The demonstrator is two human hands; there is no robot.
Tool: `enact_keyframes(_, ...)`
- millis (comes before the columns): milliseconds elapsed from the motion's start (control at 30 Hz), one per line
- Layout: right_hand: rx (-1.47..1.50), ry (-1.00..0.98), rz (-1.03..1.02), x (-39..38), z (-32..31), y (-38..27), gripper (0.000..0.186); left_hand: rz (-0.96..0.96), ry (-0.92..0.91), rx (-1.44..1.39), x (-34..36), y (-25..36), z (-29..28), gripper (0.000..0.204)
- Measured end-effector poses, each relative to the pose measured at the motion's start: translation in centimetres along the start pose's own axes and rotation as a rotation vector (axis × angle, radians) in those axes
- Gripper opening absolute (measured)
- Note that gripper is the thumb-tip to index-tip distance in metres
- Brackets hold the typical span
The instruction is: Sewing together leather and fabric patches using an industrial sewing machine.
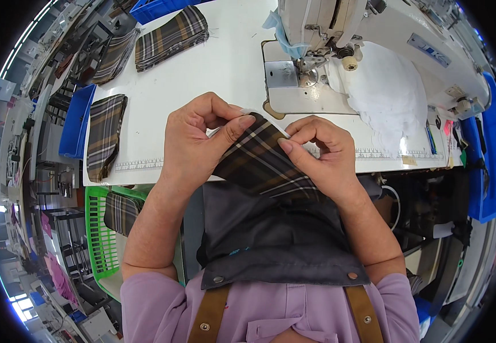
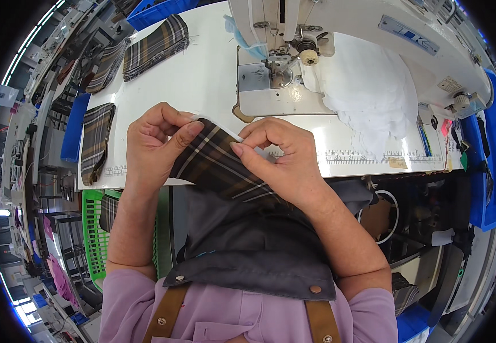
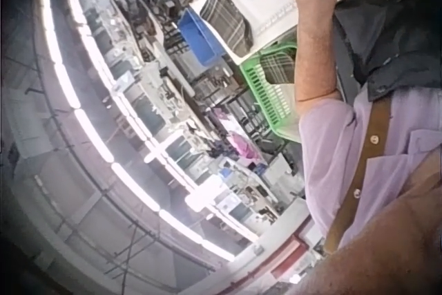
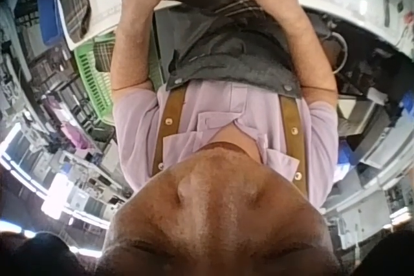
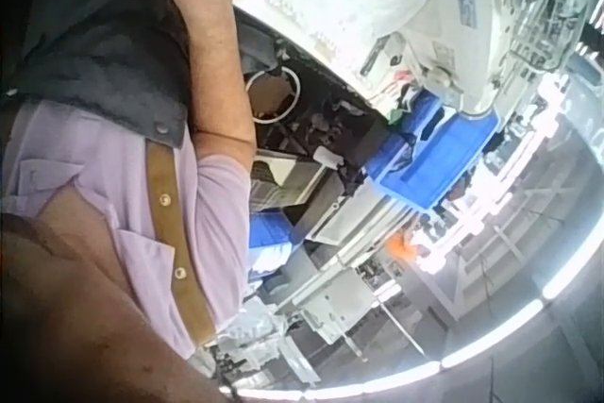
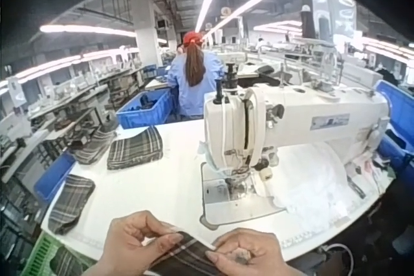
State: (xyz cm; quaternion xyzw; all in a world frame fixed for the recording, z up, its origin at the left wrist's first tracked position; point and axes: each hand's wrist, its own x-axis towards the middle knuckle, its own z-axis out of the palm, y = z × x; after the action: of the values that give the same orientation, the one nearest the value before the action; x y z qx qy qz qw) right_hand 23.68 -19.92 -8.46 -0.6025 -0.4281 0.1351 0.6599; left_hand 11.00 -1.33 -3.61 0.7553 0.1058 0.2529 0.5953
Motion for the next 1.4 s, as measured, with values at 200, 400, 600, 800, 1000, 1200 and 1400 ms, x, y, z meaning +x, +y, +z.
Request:
enact_keyframes(200, 0.048, 0.016, 0.042, 0.0, 0.3, -0.1, 0.013, -0.014, 0.017, 0.014, -0.2, 0.0, 0.0, 0.016)
enact_keyframes(400, 0.042, 0.011, 0.031, -0.1, 0.2, 0.0, 0.014, -0.040, 0.017, 0.017, -0.3, 0.0, 0.0, 0.018)
enact_keyframes(600, 0.049, 0.020, 0.050, 0.0, 0.4, 0.3, 0.014, -0.131, -0.029, 0.048, -0.1, 0.5, 0.0, 0.022)
enact_keyframes(800, 0.151, 0.070, 0.114, -0.1, 0.7, 1.3, 0.012, -0.201, -0.087, 0.031, 1.7, -0.5, -0.5, 0.018)
enact_keyframes(1000, -0.130, -0.069, 0.118, 1.4, -1.0, 0.0, 0.012, -0.318, -0.285, 0.137, 6.0, -1.4, -0.3, 0.018)
enact_keyframes(1200, -0.457, -0.247, -0.097, 3.3, -4.1, 1.5, 0.022, -0.259, -0.380, 0.368, 11.2, -4.5, 2.2, 0.018)
enact_keyframes(1400, -0.856, -0.320, -0.431, 6.0, -6.0, 3.9, 0.016, -0.122, -0.355, 0.596, 13.5, -7.0, 5.2, 0.017)
